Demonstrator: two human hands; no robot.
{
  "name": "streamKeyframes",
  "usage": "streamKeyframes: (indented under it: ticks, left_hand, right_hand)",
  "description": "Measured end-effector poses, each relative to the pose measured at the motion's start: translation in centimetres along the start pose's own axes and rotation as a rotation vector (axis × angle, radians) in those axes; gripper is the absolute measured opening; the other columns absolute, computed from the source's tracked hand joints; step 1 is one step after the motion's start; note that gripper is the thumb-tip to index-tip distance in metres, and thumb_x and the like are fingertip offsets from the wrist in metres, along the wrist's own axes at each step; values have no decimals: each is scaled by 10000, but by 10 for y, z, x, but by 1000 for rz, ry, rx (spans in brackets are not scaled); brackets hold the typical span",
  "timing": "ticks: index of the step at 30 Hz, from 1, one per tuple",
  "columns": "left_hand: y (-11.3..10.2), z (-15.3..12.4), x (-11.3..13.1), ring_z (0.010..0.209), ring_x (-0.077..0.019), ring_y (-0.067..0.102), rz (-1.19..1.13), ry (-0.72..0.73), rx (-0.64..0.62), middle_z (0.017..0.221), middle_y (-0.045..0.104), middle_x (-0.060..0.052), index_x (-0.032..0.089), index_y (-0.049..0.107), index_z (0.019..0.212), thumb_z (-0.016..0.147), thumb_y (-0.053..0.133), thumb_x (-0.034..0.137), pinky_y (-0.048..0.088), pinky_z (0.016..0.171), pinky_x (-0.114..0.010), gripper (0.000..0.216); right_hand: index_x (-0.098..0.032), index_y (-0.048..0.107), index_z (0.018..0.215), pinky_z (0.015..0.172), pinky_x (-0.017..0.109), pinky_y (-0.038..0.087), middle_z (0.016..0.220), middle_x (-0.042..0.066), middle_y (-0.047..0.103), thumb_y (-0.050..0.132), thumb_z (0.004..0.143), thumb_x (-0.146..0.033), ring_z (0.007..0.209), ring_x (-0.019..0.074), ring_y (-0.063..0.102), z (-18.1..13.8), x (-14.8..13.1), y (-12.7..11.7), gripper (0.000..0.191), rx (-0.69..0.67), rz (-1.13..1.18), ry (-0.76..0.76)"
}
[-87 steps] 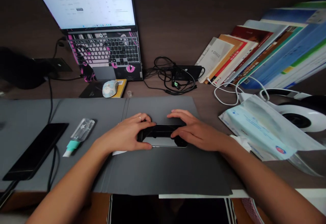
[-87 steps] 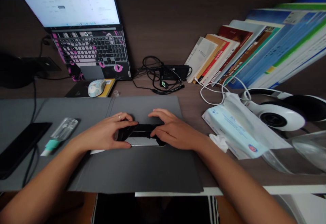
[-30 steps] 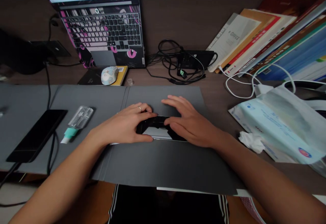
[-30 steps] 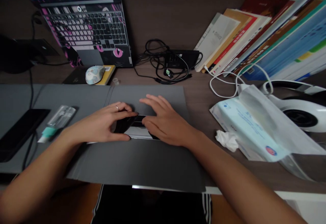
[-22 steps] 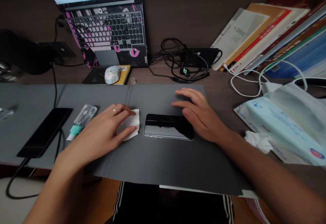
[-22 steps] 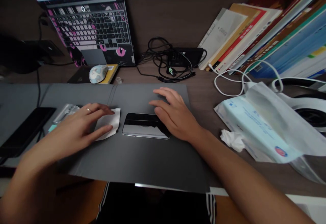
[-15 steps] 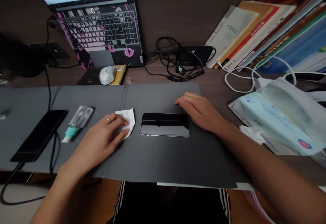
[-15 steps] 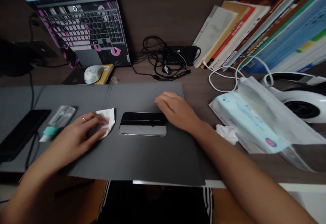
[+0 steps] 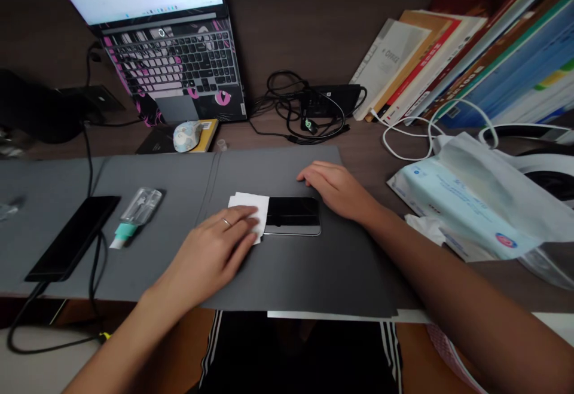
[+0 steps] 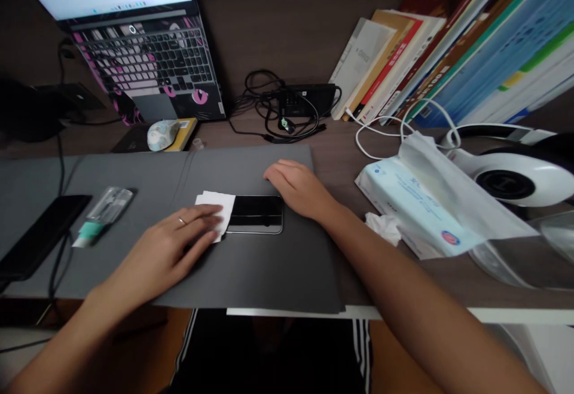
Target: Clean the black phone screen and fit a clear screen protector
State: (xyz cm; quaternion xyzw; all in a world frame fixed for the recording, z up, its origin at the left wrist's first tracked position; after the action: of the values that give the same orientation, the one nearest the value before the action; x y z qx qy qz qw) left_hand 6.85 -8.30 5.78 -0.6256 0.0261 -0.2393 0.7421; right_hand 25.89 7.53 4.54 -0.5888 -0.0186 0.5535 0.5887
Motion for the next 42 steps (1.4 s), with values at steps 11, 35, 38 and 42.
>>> streamKeyframes:
  ticks: [11, 35, 38, 42]
  left_hand:
    - [21, 25, 34, 1418, -319, 456, 17, 93, -145, 1538, 480, -154, 153, 494, 1452, 1020, 490, 531, 427, 1156, -528, 574]
    - [7, -3, 20, 1387, -343, 478, 84, 7, -176, 1521, 479, -150, 167, 472, 1459, 1007, 474, 374, 454, 1124, -561, 497]
    - [7, -5, 19, 1384, -352, 483, 94, -2, -184, 1531, 472, -164, 161, 451, 1477, 994, 486, 373, 442, 1128, -576, 529]
    - [13, 0, 21, 1444, -346, 424, 74, -1, -177, 1580, 423, -173, 142, 423, 1503, 994, 489, 403, 403, 1167, -567, 576]
  right_hand:
    - [-172, 683, 947, 912, 358, 421, 943, 74, 677, 318, 1029, -289, 954, 216, 600, 1, 4, 7, 391, -7, -32, -38]
    - [-196, 699, 991, 938, 404, 416, 1009, 74, 639, 508, 985, -400, 996, 242, 567, -8, -3, 5, 279, -230, -49, -142]
    - [-211, 665, 1145, 971, 443, 412, 1149, 92, 592, 722, 811, -622, 1083, 289, 526, -17, -7, 0, 533, -386, -58, -186]
    - [-222, 622, 1207, 975, 472, 410, 1192, 98, 557, 795, 663, -720, 1112, 322, 498, -20, -8, -3, 757, -435, -74, -160]
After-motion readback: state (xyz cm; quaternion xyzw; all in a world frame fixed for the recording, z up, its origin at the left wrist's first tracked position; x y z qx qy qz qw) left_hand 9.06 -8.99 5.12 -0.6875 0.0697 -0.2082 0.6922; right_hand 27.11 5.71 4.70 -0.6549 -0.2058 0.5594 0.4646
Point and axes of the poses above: each hand's wrist, its own z-axis towards the middle knuckle, its own y-axis out of the palm, x = y × z, the point moved 5 cm from there along z, towards the middle knuckle
